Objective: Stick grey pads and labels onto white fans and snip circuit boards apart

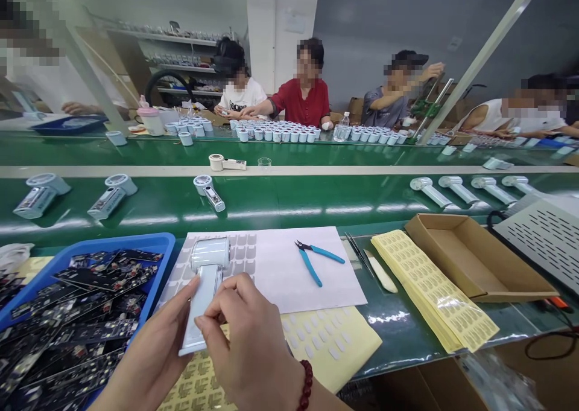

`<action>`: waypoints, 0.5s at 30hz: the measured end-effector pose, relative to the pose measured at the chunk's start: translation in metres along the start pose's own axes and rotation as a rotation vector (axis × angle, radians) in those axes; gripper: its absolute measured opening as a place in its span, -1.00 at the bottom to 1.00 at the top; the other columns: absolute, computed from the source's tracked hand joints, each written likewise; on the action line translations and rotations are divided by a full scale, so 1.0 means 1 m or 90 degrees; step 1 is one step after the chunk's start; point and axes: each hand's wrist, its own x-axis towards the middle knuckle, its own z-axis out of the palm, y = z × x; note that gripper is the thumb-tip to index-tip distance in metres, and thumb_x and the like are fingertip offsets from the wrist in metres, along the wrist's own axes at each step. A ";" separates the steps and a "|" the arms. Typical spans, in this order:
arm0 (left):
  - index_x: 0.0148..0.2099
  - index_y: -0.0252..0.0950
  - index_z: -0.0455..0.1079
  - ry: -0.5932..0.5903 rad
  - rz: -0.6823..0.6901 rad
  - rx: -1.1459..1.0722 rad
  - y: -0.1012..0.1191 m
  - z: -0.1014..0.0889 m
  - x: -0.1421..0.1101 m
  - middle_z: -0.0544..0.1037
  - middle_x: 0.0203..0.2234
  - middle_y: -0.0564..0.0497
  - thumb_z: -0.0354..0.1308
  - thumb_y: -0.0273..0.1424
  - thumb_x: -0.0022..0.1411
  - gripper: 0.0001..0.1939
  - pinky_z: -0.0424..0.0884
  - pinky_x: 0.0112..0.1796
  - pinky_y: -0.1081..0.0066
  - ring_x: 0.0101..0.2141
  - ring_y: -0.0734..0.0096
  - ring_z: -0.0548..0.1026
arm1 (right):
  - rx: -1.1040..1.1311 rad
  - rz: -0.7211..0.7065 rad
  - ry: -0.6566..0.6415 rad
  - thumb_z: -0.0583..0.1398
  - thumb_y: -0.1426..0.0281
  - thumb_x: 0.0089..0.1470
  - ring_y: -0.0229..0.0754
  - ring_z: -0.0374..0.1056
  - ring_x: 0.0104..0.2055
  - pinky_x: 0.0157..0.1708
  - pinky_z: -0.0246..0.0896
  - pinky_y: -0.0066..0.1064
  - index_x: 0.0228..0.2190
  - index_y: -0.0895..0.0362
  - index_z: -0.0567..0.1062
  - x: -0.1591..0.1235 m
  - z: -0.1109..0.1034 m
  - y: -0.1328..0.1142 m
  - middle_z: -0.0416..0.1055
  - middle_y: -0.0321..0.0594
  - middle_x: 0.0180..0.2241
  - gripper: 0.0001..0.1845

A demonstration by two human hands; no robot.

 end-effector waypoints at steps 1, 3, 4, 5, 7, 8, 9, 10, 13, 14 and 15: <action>-0.06 -0.37 0.54 -0.010 -0.016 0.009 0.006 0.003 0.000 0.66 -0.28 -0.14 0.17 -0.44 0.27 -0.77 0.59 -0.34 0.35 -0.24 0.16 0.63 | 0.047 0.025 0.018 0.16 0.42 0.18 -0.22 0.40 -0.30 -0.50 0.23 -0.50 -0.43 0.08 0.41 0.003 -0.004 0.000 0.39 -0.23 -0.28 -0.87; -0.11 -0.47 0.54 -0.021 -0.032 0.041 0.023 0.010 0.002 0.65 -0.35 -0.22 0.12 -0.44 0.30 -0.77 0.59 -0.39 0.32 -0.32 0.13 0.64 | 0.066 0.089 0.028 0.13 0.29 0.25 -0.21 0.44 -0.28 -0.50 0.28 -0.51 -0.37 0.06 0.43 0.014 -0.015 0.003 0.45 -0.23 -0.27 -0.83; -0.12 -0.50 0.53 -0.015 -0.025 0.065 0.035 0.014 0.006 0.64 -0.36 -0.25 0.11 -0.46 0.30 -0.77 0.59 -0.42 0.32 -0.35 0.14 0.64 | 0.018 0.120 0.011 0.09 0.23 0.28 -0.21 0.46 -0.27 -0.48 0.31 -0.50 -0.29 0.06 0.45 0.021 -0.022 0.008 0.48 -0.22 -0.24 -0.80; -0.12 -0.53 0.52 -0.003 -0.009 0.088 0.047 0.018 0.012 0.63 -0.38 -0.26 0.11 -0.48 0.30 -0.78 0.58 -0.46 0.34 -0.38 0.15 0.63 | -0.052 0.143 -0.017 0.06 0.20 0.30 -0.20 0.48 -0.25 -0.44 0.35 -0.47 -0.18 0.06 0.45 0.029 -0.028 0.014 0.51 -0.20 -0.18 -0.76; -0.11 -0.54 0.49 0.028 0.039 0.123 0.074 0.026 0.033 0.62 -0.39 -0.25 0.14 -0.54 0.26 -0.81 0.55 -0.50 0.39 -0.42 0.21 0.61 | -0.197 0.174 -0.084 0.06 0.24 0.31 -0.13 0.49 -0.11 -0.26 0.40 -0.36 0.04 0.08 0.38 0.047 -0.037 0.031 0.50 -0.12 0.00 -0.66; -0.11 -0.55 0.48 0.049 0.057 0.130 0.088 0.029 0.047 0.60 -0.40 -0.22 0.15 -0.55 0.26 -0.81 0.53 -0.52 0.40 -0.44 0.25 0.60 | -0.242 0.182 -0.104 0.08 0.29 0.29 -0.07 0.47 -0.02 -0.15 0.39 -0.29 0.11 0.10 0.34 0.056 -0.039 0.041 0.47 -0.06 0.07 -0.61; -0.08 -0.52 0.46 0.069 0.074 0.135 0.101 0.033 0.064 0.59 -0.39 -0.18 0.15 -0.55 0.26 -0.81 0.53 -0.51 0.39 -0.44 0.28 0.58 | -0.274 0.188 -0.119 0.10 0.35 0.27 -0.01 0.43 0.05 -0.07 0.35 -0.21 0.16 0.13 0.31 0.065 -0.039 0.051 0.46 -0.02 0.09 -0.55; -0.04 -0.46 0.43 0.099 0.094 0.138 0.114 0.037 0.083 0.58 -0.35 -0.11 0.15 -0.54 0.28 -0.79 0.53 -0.49 0.39 -0.43 0.33 0.57 | -0.298 0.191 -0.128 0.12 0.40 0.24 0.05 0.41 0.08 -0.04 0.33 -0.16 0.19 0.16 0.29 0.072 -0.037 0.060 0.47 0.03 0.08 -0.50; 0.05 -0.32 0.39 0.186 0.153 0.150 0.141 0.046 0.138 0.53 -0.14 -0.07 0.17 -0.38 0.31 -0.71 0.54 -0.34 0.32 -0.29 0.38 0.54 | -0.366 0.193 -0.146 0.14 0.48 0.19 0.09 0.39 0.08 -0.08 0.33 -0.17 0.25 0.21 0.25 0.089 -0.026 0.082 0.55 0.07 -0.04 -0.40; 0.08 -0.30 0.38 0.205 0.171 0.155 0.147 0.048 0.153 0.51 -0.08 -0.09 0.17 -0.34 0.31 -0.68 0.54 -0.28 0.26 -0.23 0.33 0.53 | -0.380 0.188 -0.148 0.14 0.49 0.19 0.07 0.38 0.08 -0.09 0.33 -0.20 0.25 0.22 0.25 0.093 -0.022 0.087 0.56 0.06 -0.06 -0.40; 0.11 -0.29 0.37 0.216 0.187 0.161 0.151 0.049 0.165 0.49 -0.02 -0.11 0.17 -0.31 0.30 -0.64 0.53 -0.23 0.20 -0.17 0.28 0.53 | -0.389 0.182 -0.148 0.14 0.49 0.19 0.06 0.38 0.08 -0.11 0.34 -0.23 0.25 0.22 0.25 0.096 -0.019 0.090 0.56 0.05 -0.07 -0.40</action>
